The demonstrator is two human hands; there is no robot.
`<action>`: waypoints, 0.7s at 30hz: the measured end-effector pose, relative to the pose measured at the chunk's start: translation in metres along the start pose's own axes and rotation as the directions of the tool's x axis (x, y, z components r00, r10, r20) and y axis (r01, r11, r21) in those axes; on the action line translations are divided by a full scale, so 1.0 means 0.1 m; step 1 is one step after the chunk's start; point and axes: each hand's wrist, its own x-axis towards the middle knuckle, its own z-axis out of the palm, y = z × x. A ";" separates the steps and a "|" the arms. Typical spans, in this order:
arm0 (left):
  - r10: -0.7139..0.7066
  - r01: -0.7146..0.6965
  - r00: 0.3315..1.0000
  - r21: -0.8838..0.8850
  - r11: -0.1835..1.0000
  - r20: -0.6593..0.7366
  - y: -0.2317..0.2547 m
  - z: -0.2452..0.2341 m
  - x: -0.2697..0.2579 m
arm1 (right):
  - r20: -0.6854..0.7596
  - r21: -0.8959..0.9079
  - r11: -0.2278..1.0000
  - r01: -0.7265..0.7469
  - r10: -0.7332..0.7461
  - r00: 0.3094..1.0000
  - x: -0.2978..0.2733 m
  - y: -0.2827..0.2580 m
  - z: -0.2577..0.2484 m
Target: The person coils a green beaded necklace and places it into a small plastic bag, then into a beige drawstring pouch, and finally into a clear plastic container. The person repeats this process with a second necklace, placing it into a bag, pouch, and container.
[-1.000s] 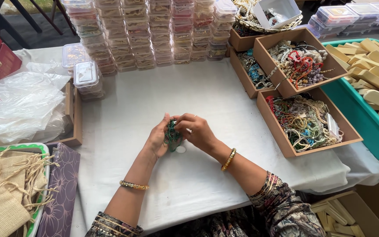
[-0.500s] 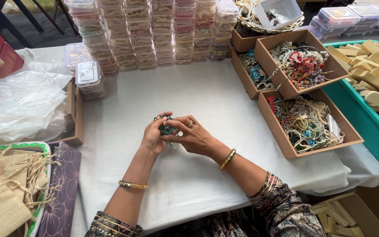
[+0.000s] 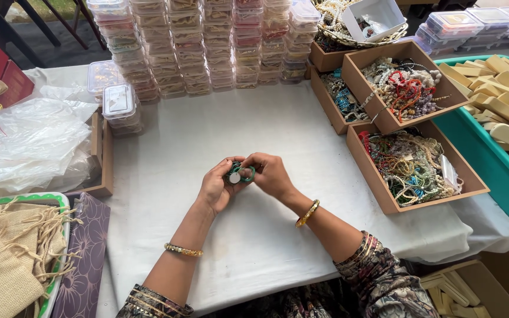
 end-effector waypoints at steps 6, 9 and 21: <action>-0.064 0.069 0.995 0.069 0.995 -0.079 0.18 0.28 -0.15 | 0.041 0.359 0.916 -0.177 0.174 0.984 0.05 -0.22 -0.10; -0.033 0.039 0.997 0.097 0.994 -0.064 0.13 0.22 -0.13 | 0.083 0.426 0.876 -0.228 0.213 0.973 0.06 -0.08 -0.10; -0.042 0.029 0.998 0.255 0.967 0.044 0.02 0.34 -0.13 | -0.105 -0.270 0.961 -0.051 0.023 0.994 0.00 -0.16 -0.02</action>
